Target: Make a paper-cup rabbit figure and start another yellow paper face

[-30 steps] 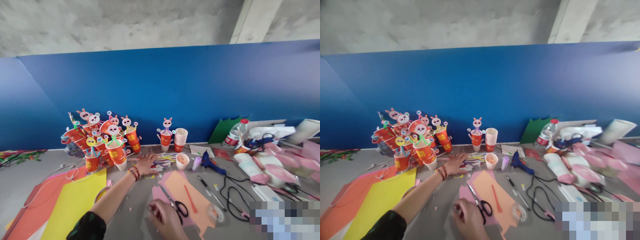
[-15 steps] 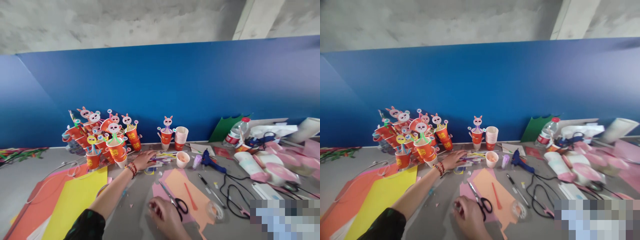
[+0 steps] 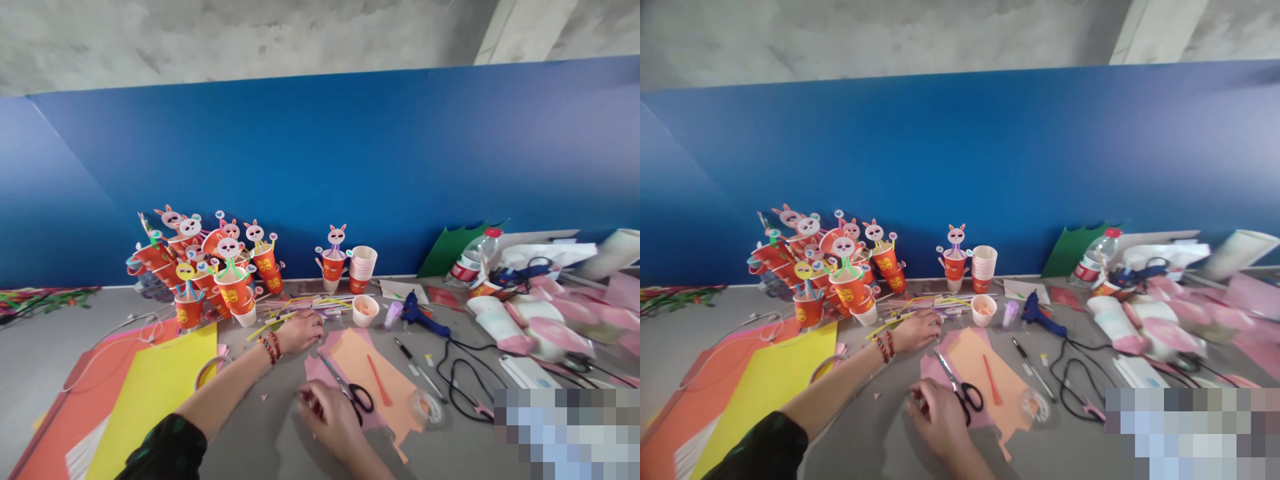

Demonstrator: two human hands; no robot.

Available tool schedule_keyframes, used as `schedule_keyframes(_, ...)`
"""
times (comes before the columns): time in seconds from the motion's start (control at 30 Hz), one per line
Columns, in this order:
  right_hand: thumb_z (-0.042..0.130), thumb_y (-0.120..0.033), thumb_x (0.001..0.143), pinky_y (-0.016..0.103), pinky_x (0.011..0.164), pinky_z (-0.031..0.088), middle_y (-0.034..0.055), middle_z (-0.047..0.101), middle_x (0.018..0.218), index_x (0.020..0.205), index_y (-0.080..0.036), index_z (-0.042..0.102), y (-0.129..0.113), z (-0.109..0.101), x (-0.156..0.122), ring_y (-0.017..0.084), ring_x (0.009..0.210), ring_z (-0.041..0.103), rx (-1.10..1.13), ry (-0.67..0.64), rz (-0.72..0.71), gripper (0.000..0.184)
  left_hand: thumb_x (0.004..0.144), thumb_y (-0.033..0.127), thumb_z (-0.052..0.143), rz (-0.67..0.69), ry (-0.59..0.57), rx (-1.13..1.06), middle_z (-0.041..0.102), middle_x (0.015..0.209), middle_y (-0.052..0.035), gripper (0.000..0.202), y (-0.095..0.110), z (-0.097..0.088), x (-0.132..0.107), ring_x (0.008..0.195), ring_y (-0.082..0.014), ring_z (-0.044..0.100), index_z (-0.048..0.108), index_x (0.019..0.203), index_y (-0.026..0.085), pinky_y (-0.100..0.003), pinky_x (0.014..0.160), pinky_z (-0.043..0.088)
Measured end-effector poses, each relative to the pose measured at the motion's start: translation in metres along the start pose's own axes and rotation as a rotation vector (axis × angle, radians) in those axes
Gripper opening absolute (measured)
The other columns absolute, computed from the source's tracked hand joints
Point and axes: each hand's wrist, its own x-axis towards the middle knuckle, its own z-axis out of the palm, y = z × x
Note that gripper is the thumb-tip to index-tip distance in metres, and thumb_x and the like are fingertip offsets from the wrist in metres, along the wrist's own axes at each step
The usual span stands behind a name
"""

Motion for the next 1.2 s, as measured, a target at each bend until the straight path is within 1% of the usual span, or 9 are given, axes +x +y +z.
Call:
schedule_keyframes(0.3, 0.059, -0.026, 0.088, 0.024, 0.063, 0.040, 0.0032, 0.075, 0.094, 0.104, -0.019, 0.068, -0.006, -0.002, 0.000, 0.015, 0.070, 0.065, -0.025, -0.008, -0.024, 0.020, 0.087, 0.019, 0.055, -0.101, -0.023, 0.020, 0.069, 0.103, -0.0078, 0.017, 0.000, -0.022, -0.047, 0.106, -0.0260, 0.059, 0.068, 0.096, 0.021, -0.041, 0.100, 0.046)
schedule_keyframes(0.53, 0.059, -0.021, 0.087, 0.023, 0.064, 0.041, 0.0027, 0.075, 0.091, 0.103, -0.019, 0.067, -0.007, -0.002, -0.002, 0.015, 0.071, 0.066, -0.030, 0.025, -0.024, 0.018, 0.083, 0.015, 0.053, -0.081, -0.020, -0.010, 0.063, 0.138, -0.0094, 0.046, 0.020, -0.008, -0.073, 0.126, -0.0277, 0.056, 0.061, 0.128, 0.021, -0.047, 0.112, 0.040)
schedule_keyframes(0.6, 0.058, -0.020, 0.087, 0.023, 0.063, 0.041, 0.0025, 0.075, 0.090, 0.102, -0.019, 0.068, -0.007, -0.002, -0.002, 0.015, 0.071, 0.066, -0.022, 0.036, -0.024, 0.018, 0.084, 0.017, 0.052, -0.059, -0.021, -0.023, 0.067, 0.133, -0.0093, 0.042, 0.024, -0.008, -0.086, 0.121, -0.0269, 0.060, 0.064, 0.124, 0.022, -0.048, 0.111, 0.041)
schedule_keyframes(0.73, 0.058, -0.021, 0.086, 0.023, 0.063, 0.042, 0.0021, 0.075, 0.088, 0.101, -0.020, 0.069, -0.009, -0.003, -0.003, 0.016, 0.070, 0.067, -0.011, 0.029, -0.023, 0.018, 0.089, 0.020, 0.046, -0.083, -0.010, -0.037, 0.076, 0.104, -0.0079, 0.033, 0.029, -0.017, -0.115, 0.097, -0.0228, 0.068, 0.069, 0.112, 0.023, -0.042, 0.095, 0.052)
schedule_keyframes(0.8, 0.058, -0.022, 0.087, 0.023, 0.064, 0.043, 0.0025, 0.075, 0.090, 0.102, -0.020, 0.069, -0.010, -0.004, -0.003, 0.016, 0.071, 0.067, -0.002, 0.019, -0.030, 0.018, 0.090, 0.018, 0.044, -0.131, 0.004, -0.033, 0.076, 0.106, -0.0081, 0.035, 0.030, -0.020, -0.122, 0.099, -0.0229, 0.067, 0.069, 0.113, 0.023, -0.041, 0.094, 0.053)
schedule_keyframes(0.9, 0.056, -0.024, 0.088, 0.024, 0.066, 0.045, 0.0035, 0.075, 0.094, 0.103, -0.020, 0.068, -0.011, -0.006, -0.003, 0.016, 0.072, 0.068, 0.001, 0.018, -0.039, 0.019, 0.091, 0.016, 0.043, -0.205, 0.028, -0.019, 0.071, 0.124, -0.0085, 0.040, 0.032, -0.019, -0.119, 0.116, -0.0239, 0.063, 0.064, 0.124, 0.022, -0.043, 0.105, 0.048)
schedule_keyframes(1.0, 0.055, -0.022, 0.088, 0.025, 0.067, 0.046, 0.0039, 0.075, 0.094, 0.103, -0.020, 0.067, -0.012, -0.007, -0.003, 0.017, 0.072, 0.068, 0.001, 0.029, -0.034, 0.019, 0.094, 0.018, 0.045, -0.270, 0.030, 0.008, 0.064, 0.136, -0.0086, 0.042, 0.036, -0.012, -0.101, 0.127, -0.0248, 0.056, 0.057, 0.134, 0.022, -0.044, 0.110, 0.043)
schedule_keyframes(1.07, 0.054, -0.022, 0.088, 0.025, 0.066, 0.046, 0.0042, 0.075, 0.092, 0.102, -0.020, 0.067, -0.012, -0.007, -0.003, 0.017, 0.072, 0.068, 0.008, 0.032, -0.026, 0.019, 0.094, 0.019, 0.048, -0.318, 0.013, 0.037, 0.065, 0.133, -0.0100, 0.040, 0.037, -0.008, -0.087, 0.124, -0.0267, 0.058, 0.058, 0.133, 0.021, -0.044, 0.107, 0.045)
schedule_keyframes(1.2, 0.053, -0.024, 0.089, 0.024, 0.064, 0.046, 0.0043, 0.075, 0.088, 0.103, -0.019, 0.067, -0.010, -0.006, -0.002, 0.018, 0.073, 0.068, 0.010, 0.025, -0.008, 0.020, 0.091, 0.018, 0.055, -0.393, -0.043, 0.104, 0.069, 0.112, -0.0153, 0.023, 0.032, -0.004, -0.059, 0.109, -0.0322, 0.062, 0.067, 0.110, 0.016, -0.047, 0.095, 0.050)
